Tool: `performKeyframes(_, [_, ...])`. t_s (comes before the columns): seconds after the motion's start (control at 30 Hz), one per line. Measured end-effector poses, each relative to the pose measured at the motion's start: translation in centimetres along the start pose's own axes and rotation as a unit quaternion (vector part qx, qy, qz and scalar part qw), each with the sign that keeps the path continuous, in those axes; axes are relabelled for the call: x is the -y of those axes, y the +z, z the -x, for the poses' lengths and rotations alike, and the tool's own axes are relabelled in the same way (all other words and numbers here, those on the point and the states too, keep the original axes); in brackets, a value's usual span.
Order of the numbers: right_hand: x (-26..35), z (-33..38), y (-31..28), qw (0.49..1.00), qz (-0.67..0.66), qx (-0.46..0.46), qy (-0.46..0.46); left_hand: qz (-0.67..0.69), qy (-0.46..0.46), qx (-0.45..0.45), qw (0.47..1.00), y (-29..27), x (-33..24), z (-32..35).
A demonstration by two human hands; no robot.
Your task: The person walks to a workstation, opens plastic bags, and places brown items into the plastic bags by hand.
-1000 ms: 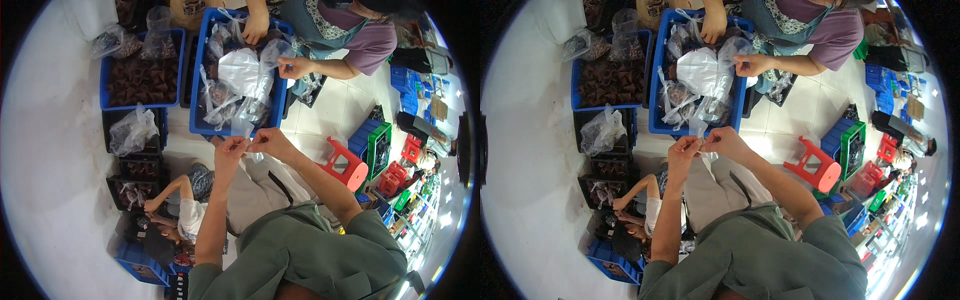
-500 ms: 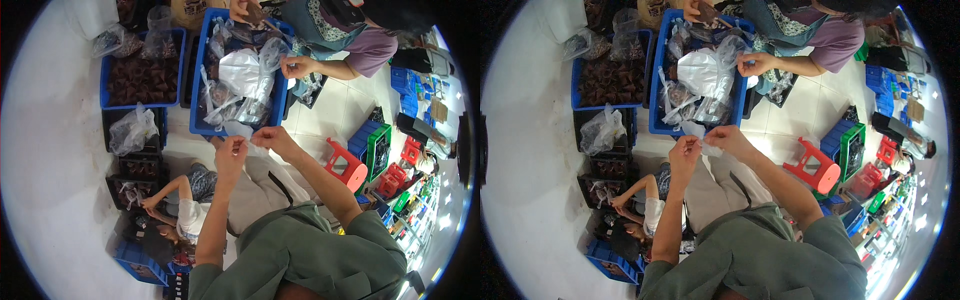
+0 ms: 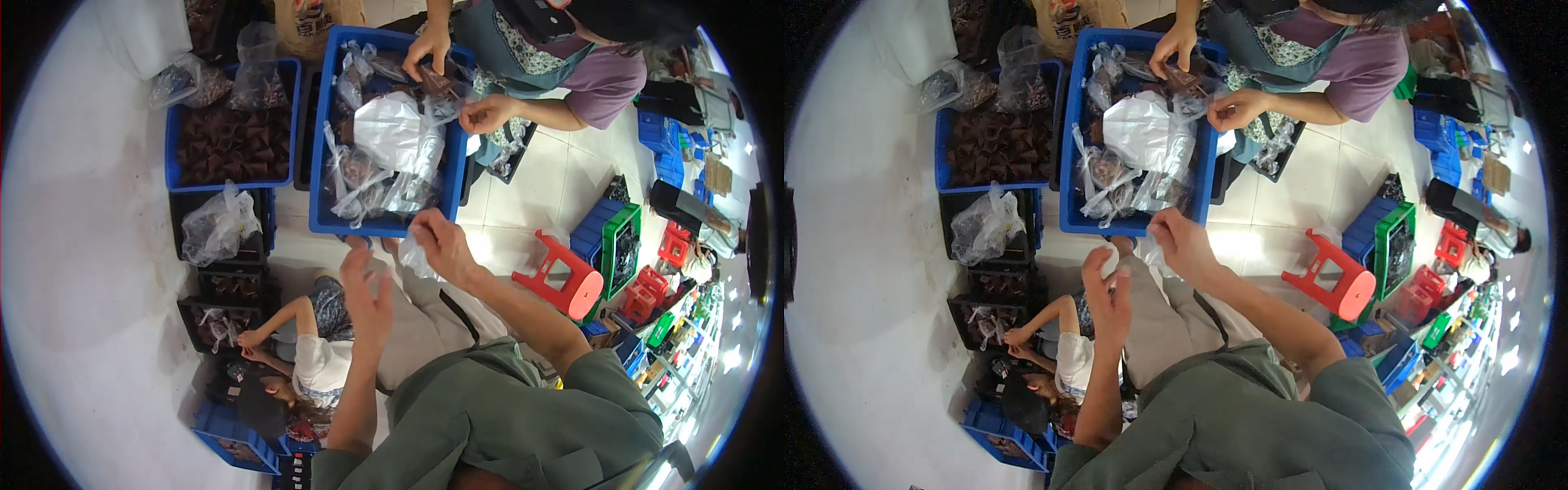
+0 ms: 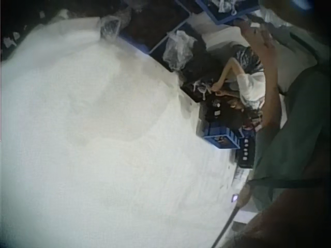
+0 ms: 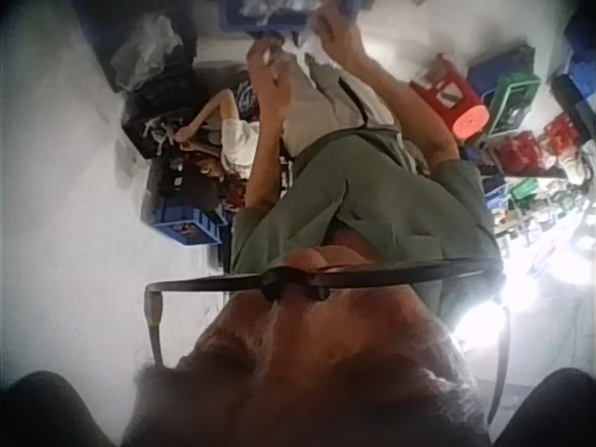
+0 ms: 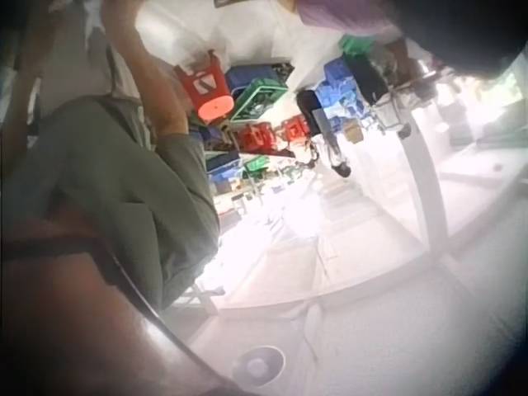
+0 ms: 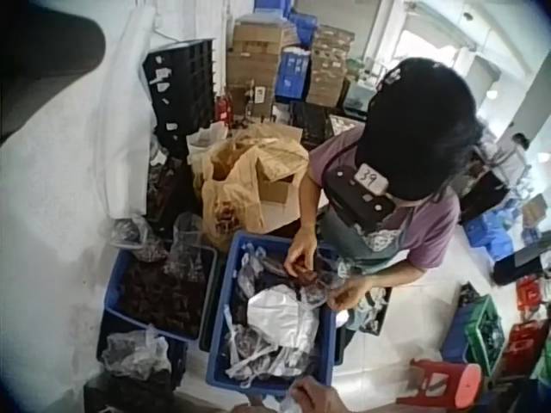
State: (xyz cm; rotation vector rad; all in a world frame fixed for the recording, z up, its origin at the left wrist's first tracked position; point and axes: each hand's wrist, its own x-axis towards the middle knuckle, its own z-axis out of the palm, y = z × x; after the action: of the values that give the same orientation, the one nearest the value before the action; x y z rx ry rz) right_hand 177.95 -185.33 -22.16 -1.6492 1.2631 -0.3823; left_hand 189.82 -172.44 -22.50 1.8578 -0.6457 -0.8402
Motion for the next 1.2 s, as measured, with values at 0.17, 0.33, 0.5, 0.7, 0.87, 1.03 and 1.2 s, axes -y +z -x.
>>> performKeyframes(0.17, [1.6,0.8,0.1,0.993,0.018,0.033,-0.108,-0.013,0.010,0.173,0.985,1.7,1.5,-0.3])
performKeyframes(0.33, [-1.2,-0.6,-2.4,0.987,0.040,0.149,0.035,-0.150,0.201,0.141,0.958,-0.2,3.1,-0.7])
performKeyframes(0.5, [-5.8,-6.2,-2.9,0.941,-0.184,0.272,0.084,-0.241,0.218,0.214,0.921,-2.5,4.3,-0.4])
performKeyframes(0.7, [-6.0,-12.9,1.0,0.808,0.502,0.249,-0.181,-0.251,0.189,0.189,0.930,-2.5,2.7,0.2])
performKeyframes(0.87, [-0.8,-15.2,0.2,0.954,0.214,-0.018,-0.208,-0.224,0.167,0.131,0.951,-2.1,2.4,1.1])
performKeyframes(1.03, [-2.3,-9.6,0.2,0.923,0.339,0.081,-0.161,-0.207,0.131,0.073,0.967,-1.3,2.4,1.0])
performKeyframes(1.2, [-7.7,-6.7,3.2,0.819,0.482,0.180,-0.255,-0.220,0.117,0.040,0.968,-0.8,2.6,0.3])
